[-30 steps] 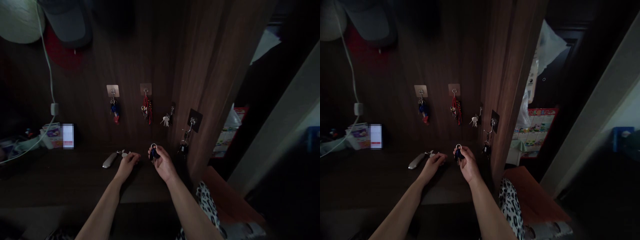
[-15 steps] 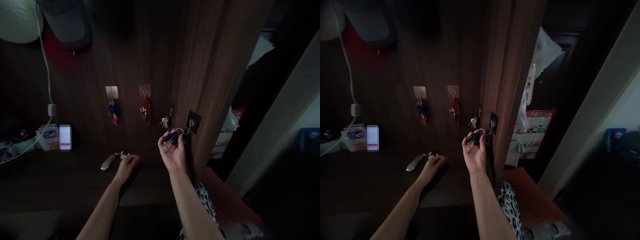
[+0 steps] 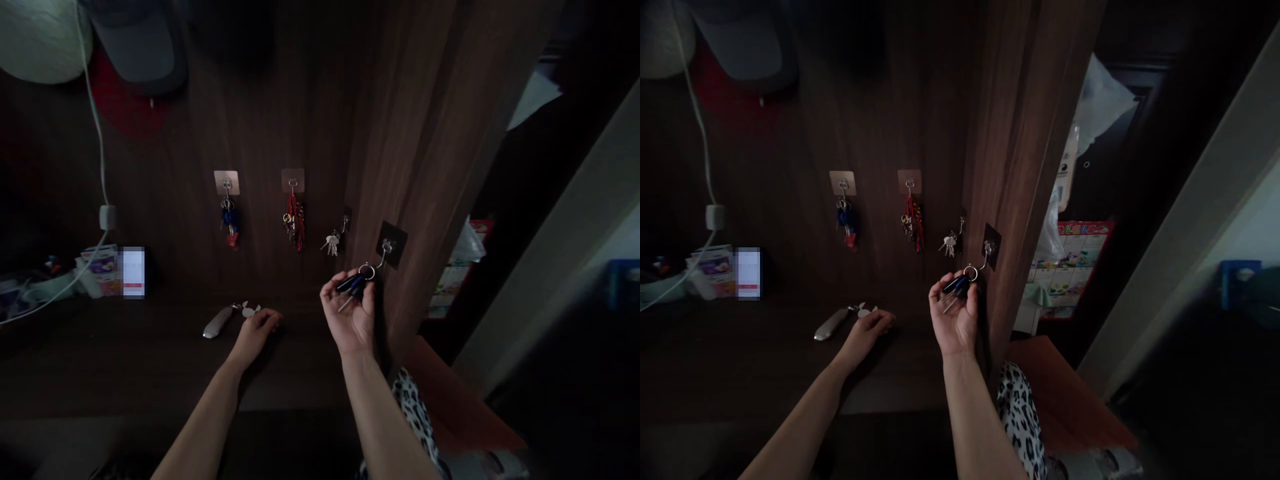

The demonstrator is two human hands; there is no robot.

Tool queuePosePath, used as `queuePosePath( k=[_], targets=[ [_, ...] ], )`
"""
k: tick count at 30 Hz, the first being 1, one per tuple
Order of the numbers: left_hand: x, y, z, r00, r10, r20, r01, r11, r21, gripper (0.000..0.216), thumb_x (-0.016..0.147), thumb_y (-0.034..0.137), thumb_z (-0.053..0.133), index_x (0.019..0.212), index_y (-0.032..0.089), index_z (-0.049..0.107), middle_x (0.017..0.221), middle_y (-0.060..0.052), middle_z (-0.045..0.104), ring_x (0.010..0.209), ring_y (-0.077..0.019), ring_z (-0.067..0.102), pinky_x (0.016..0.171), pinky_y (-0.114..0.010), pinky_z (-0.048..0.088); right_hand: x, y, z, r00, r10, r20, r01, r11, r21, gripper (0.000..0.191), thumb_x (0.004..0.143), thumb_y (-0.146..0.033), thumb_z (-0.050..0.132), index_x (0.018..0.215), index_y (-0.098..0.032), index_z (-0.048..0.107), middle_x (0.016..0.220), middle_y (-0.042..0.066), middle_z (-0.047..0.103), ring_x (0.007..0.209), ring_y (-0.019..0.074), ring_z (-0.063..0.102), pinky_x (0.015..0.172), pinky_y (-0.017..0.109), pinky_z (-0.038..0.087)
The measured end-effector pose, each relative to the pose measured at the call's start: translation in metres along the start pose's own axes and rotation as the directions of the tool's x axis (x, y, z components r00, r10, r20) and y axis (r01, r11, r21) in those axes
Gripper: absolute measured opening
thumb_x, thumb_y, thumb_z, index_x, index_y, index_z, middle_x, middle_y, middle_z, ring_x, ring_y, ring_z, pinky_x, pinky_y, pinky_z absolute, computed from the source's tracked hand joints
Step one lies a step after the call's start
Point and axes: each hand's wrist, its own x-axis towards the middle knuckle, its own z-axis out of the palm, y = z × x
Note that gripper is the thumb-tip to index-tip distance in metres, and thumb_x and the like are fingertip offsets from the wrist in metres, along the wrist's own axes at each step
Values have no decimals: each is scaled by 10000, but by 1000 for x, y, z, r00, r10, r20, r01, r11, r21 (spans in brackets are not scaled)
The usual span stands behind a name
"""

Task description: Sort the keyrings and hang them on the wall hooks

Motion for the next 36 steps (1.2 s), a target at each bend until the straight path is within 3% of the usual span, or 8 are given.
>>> queuePosePath(
  k=[5, 11, 14, 26, 36],
  targets=[
    [-2, 3, 1, 1000, -10, -23, 10, 1000, -8, 320, 716, 463, 530, 775, 170, 646, 713, -25, 620, 664, -152, 549, 645, -265, 432, -1, 4, -7, 999, 23, 28, -26, 997, 76, 204, 719, -407, 649, 904, -323, 640, 971, -69, 652, 926, 101, 555, 800, 281, 446],
    [-1, 2, 1, 1000, -5, -13, 5, 1000, -10, 328, 715, 476, 534, 776, 173, 646, 710, -26, 620, 666, -154, 552, 639, -259, 430, -4, 10, -15, 999, 32, -25, -34, 998, -50, 231, 718, -446, 634, 910, -319, 639, 1065, -36, 626, 977, 132, 541, 777, 300, 450],
    [-1, 1, 1, 1000, -3, -13, 3, 1000, 3, 329, 714, 475, 537, 789, 174, 644, 701, -22, 611, 658, -152, 547, 636, -260, 428, -3, 14, -20, 999, 49, -18, -50, 998, -33, 199, 717, -427, 640, 883, -318, 643, 1078, -41, 620, 968, 126, 546, 767, 290, 452],
    [-2, 2, 1, 1000, -8, -9, 8, 1000, 3, 326, 722, 473, 522, 780, 173, 636, 695, -14, 602, 645, -143, 538, 624, -251, 420, 5, 31, -46, 988, 124, -96, -131, 989, -64, 153, 699, -300, 680, 843, -335, 640, 903, -70, 666, 869, 88, 583, 694, 236, 476],
    [-2, 2, 0, 1000, 10, -11, -10, 1000, 6, 351, 719, 488, 520, 790, 168, 645, 673, -20, 602, 622, -145, 537, 602, -249, 418, 20, 48, -44, 960, 169, -225, -239, 912, -334, 227, 599, -167, 731, 773, -257, 616, 738, -46, 640, 578, 69, 547, 477, 191, 423]
  ],
)
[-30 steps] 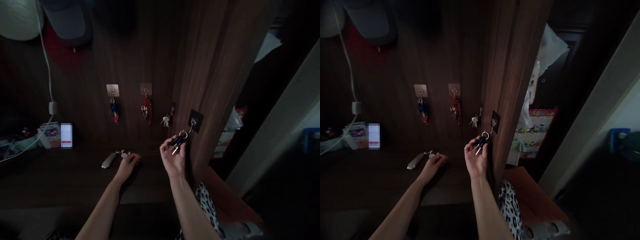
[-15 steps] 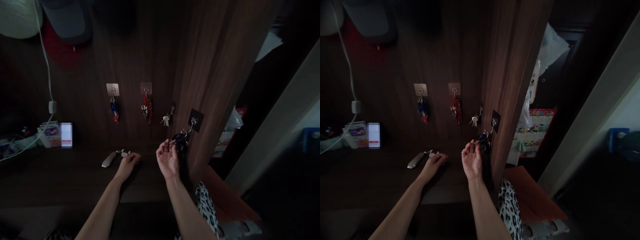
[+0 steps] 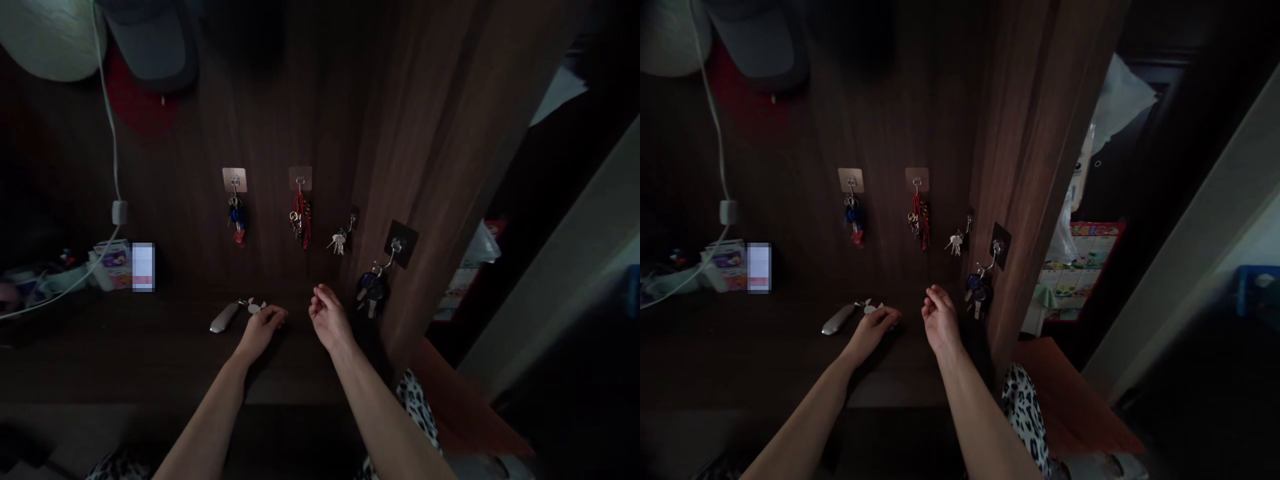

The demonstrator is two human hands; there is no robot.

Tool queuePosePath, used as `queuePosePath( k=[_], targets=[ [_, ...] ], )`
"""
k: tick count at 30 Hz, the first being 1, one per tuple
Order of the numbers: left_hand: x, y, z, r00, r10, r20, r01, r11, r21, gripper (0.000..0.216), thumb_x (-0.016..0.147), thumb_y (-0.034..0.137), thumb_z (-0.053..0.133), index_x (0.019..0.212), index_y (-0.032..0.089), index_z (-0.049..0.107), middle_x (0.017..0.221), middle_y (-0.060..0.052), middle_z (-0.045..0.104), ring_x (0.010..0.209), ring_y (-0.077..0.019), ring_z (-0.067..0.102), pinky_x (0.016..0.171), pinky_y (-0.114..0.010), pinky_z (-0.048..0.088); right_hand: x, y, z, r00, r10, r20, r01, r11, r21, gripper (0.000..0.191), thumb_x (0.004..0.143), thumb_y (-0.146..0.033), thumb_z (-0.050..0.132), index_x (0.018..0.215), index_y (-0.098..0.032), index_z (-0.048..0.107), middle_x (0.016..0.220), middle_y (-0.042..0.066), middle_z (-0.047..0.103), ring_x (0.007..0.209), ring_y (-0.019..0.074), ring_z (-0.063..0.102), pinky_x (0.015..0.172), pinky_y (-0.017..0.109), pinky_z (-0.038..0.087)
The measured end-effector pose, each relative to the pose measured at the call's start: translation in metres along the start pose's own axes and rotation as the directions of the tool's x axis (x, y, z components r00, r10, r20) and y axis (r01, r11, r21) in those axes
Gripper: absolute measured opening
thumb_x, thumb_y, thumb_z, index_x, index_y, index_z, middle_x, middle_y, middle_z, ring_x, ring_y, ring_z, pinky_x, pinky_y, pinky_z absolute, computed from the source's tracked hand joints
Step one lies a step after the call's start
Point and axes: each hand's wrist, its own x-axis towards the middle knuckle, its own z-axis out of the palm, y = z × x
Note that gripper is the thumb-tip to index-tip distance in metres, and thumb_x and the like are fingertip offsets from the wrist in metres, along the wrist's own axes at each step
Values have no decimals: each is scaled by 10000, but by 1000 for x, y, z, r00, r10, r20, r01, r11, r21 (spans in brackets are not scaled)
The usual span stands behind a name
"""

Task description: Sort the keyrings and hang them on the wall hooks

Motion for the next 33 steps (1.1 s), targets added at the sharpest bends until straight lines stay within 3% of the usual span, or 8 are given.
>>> queuePosePath(
  k=[5, 10, 13, 17, 23, 29, 33],
  targets=[
    [0, 2, 0, 1000, 10, -7, -10, 1000, -4, 328, 715, 474, 525, 765, 174, 648, 676, -16, 614, 615, -140, 542, 612, -253, 424, 8, 1, 9, 997, 58, 41, -41, 944, -327, 224, 549, -198, 735, 742, -219, 625, 661, -44, 610, 536, 59, 516, 456, 177, 370],
    [1, -2, 0, 1000, -1, -6, 1, 1000, -19, 339, 724, 480, 519, 779, 169, 643, 687, -20, 610, 646, -148, 553, 617, -248, 432, 14, 12, 0, 981, -61, 186, 170, 741, -650, 76, 584, -216, 674, 647, -196, 637, 559, -40, 571, 518, 89, 502, 468, 206, 343],
    [1, -4, 1, 1000, -5, -31, 4, 999, -39, 333, 732, 472, 519, 794, 166, 637, 683, -16, 601, 637, -141, 553, 611, -244, 433, 16, 18, -7, 962, -91, 259, 251, 670, -699, 22, 605, -209, 635, 627, -206, 634, 541, -42, 558, 520, 103, 493, 474, 219, 340],
    [0, -3, 1, 997, 22, -75, -24, 999, -30, 322, 751, 452, 504, 828, 168, 636, 683, -12, 599, 623, -133, 550, 598, -237, 429, 17, 21, -11, 957, -85, 278, 269, 621, -736, 40, 627, -215, 600, 654, -207, 628, 596, -29, 584, 550, 118, 516, 506, 235, 364],
    [-1, -3, -3, 972, 86, -220, -69, 994, 84, 273, 789, 390, 466, 858, 178, 624, 671, -5, 601, 628, -134, 561, 610, -237, 428, 22, 24, -17, 937, -91, 337, 328, 553, -766, 79, 645, -262, 587, 685, -199, 612, 591, -29, 566, 558, 127, 517, 532, 244, 381],
    [1, -8, -17, 884, 125, -449, -3, 965, 263, 217, 822, 289, 422, 898, 191, 601, 816, -32, 652, 783, -164, 599, 729, -277, 442, 22, 25, -17, 938, -79, 338, 329, 517, -790, 128, 641, -303, 565, 694, -191, 600, 622, -15, 578, 568, 136, 530, 533, 252, 393],
    [-2, -7, -29, 804, 125, -581, 209, 856, 473, 252, 801, 226, 435, 999, 215, 592, 996, -66, 637, 996, -234, 537, 860, -379, 397, 20, 23, -15, 935, -93, 341, 338, 514, -788, 137, 634, -315, 564, 689, -193, 596, 611, -11, 574, 562, 142, 532, 528, 259, 398]
  ],
)
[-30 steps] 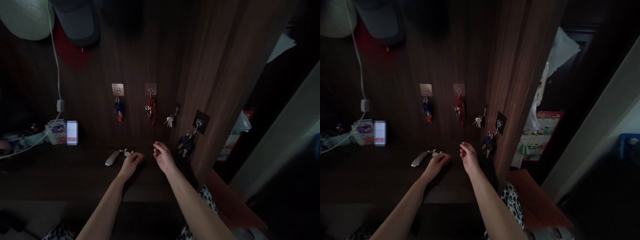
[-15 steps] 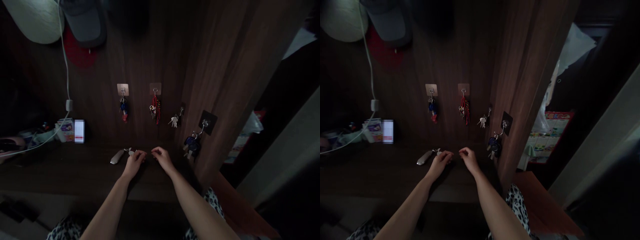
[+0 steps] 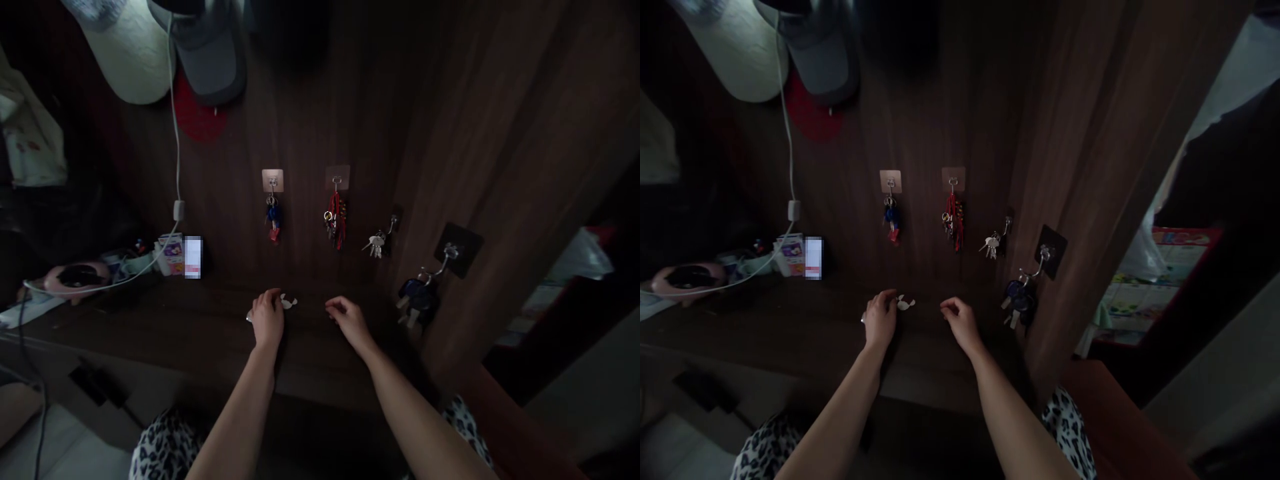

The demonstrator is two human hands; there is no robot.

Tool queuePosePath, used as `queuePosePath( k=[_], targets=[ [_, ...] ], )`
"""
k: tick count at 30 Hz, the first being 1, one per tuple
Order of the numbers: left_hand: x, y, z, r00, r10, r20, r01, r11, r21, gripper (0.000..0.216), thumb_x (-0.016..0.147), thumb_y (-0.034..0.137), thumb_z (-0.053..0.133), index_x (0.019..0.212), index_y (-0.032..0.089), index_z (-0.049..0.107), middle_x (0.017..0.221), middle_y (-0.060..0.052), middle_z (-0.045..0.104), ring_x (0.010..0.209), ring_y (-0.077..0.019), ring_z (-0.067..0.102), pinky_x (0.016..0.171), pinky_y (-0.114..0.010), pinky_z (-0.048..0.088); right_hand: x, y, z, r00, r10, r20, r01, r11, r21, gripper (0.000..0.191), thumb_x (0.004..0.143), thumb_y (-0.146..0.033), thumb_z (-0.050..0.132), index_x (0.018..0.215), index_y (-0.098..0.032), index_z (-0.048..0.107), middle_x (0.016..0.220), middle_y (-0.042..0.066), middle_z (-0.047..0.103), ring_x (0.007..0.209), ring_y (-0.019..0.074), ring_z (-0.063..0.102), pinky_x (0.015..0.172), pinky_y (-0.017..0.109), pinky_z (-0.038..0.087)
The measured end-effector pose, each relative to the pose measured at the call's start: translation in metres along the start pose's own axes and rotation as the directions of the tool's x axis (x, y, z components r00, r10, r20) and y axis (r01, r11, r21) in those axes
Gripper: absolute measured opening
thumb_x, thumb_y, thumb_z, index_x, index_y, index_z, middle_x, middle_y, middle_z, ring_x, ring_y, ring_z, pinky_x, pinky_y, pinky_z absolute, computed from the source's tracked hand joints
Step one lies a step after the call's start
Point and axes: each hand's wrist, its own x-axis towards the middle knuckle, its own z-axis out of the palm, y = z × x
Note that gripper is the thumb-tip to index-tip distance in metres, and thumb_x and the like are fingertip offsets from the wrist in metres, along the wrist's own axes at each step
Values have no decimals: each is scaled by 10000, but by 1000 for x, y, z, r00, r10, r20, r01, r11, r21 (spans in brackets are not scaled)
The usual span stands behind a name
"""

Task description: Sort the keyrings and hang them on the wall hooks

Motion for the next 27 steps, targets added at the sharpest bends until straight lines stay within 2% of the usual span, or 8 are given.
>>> queuePosePath(
  k=[3, 5, 8, 13, 19, 27],
  targets=[
    [0, -3, -3, 996, -83, -34, 88, 978, 188, 356, 774, 211, 464, 1119, 224, 550, 1163, -81, 573, 1130, -272, 449, 944, -443, 323, -1, -2, 0, 1000, -4, 2, 4, 1000, -3, 147, 631, -327, 564, 687, -194, 595, 627, -4, 580, 569, 146, 533, 521, 260, 397],
    [-1, -4, -3, 995, -102, 0, 99, 965, 243, 396, 774, 210, 459, 1164, 223, 524, 1202, -84, 553, 1154, -270, 432, 985, -464, 269, -1, -2, 0, 1000, 1, 1, -1, 1000, -2, 148, 628, -326, 563, 685, -193, 595, 633, -2, 581, 571, 147, 533, 520, 260, 397],
    [-1, -5, -1, 993, -86, 84, 57, 953, 297, 413, 783, 222, 445, 1188, 252, 515, 1195, -72, 559, 1130, -268, 448, 996, -484, 232, -2, -3, 0, 1000, 9, 5, -9, 1000, -2, 142, 627, -317, 561, 684, -191, 596, 634, -1, 582, 569, 146, 534, 522, 262, 399],
    [-3, -2, -2, 989, -32, 143, -26, 923, 385, 377, 773, 234, 460, 1123, 309, 575, 1115, -63, 574, 1041, -272, 475, 938, -459, 275, -2, -2, 0, 1000, -4, 6, 4, 1000, 1, 131, 633, -310, 558, 681, -194, 596, 635, -2, 586, 569, 145, 537, 523, 261, 404],
    [-5, 2, -5, 980, 3, 201, -81, 920, 383, 259, 783, 265, 466, 982, 298, 628, 1029, -57, 593, 974, -265, 493, 833, -408, 331, -2, -3, 1, 1000, -7, 8, 7, 1000, -11, 131, 638, -310, 555, 683, -194, 597, 633, -3, 586, 568, 145, 539, 532, 262, 410],
    [-6, 7, -6, 969, 91, 231, -152, 952, 266, 210, 822, 327, 449, 886, 252, 633, 935, -41, 657, 936, -226, 548, 823, -352, 339, -2, 0, 3, 1000, -25, 11, 25, 1000, -7, 122, 647, -305, 547, 681, -197, 591, 630, -10, 584, 572, 144, 539, 555, 266, 425]
  ],
)
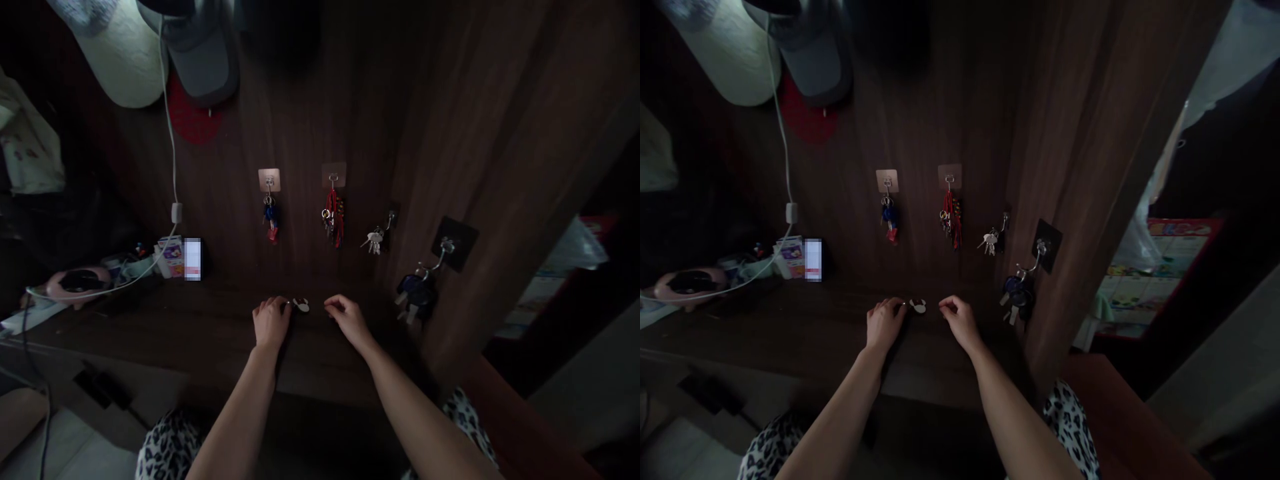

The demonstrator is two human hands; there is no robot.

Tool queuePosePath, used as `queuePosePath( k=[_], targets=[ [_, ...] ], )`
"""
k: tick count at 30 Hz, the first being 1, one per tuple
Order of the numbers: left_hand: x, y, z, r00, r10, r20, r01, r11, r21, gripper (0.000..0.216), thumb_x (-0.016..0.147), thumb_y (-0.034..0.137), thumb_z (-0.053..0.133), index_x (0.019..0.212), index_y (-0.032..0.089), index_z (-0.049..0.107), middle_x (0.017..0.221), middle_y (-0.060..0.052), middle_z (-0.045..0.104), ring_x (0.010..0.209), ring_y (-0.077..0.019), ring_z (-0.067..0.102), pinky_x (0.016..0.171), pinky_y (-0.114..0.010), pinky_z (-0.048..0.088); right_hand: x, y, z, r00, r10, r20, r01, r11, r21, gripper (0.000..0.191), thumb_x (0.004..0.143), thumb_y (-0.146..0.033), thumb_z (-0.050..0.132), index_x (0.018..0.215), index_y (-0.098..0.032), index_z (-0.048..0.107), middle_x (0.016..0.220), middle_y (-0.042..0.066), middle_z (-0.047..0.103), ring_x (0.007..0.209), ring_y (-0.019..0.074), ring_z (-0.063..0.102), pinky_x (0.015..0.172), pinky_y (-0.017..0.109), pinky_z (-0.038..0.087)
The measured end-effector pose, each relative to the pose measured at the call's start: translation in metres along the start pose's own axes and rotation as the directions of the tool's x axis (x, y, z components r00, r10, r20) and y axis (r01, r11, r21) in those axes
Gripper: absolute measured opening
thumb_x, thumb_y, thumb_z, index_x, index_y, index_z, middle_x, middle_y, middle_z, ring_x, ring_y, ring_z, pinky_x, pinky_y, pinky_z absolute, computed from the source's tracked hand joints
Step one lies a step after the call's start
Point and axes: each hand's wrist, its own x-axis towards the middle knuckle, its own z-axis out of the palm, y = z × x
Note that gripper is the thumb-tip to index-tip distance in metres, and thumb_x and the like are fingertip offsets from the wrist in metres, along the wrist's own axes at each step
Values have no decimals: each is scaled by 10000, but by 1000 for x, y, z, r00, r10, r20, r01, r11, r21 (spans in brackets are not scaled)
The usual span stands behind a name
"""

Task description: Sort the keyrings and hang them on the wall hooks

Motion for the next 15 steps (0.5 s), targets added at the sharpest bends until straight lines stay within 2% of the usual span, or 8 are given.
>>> queuePosePath(
  k=[8, 15],
  targets=[
    [3, 4, 4, 998, 58, 12, -53, 974, -221, 147, 794, 287, 489, 850, 235, 613, 851, 2, 667, 834, -162, 589, 751, -260, 390, 0, 0, -1, 999, -26, 26, 27, 999, -24, 124, 677, -293, 538, 709, -188, 596, 640, -12, 583, 586, 138, 531, 579, 262, 412],
    [-5, 17, 8, 978, 201, -62, -209, 896, -392, 80, 746, 219, 502, 766, 209, 579, 767, 3, 582, 753, -135, 556, 701, -240, 418, -8, -14, 3, 989, -87, 123, 92, 995, -33, 126, 701, -281, 567, 764, -197, 636, 749, -1, 638, 736, 153, 572, 713, 280, 425]
  ],
)
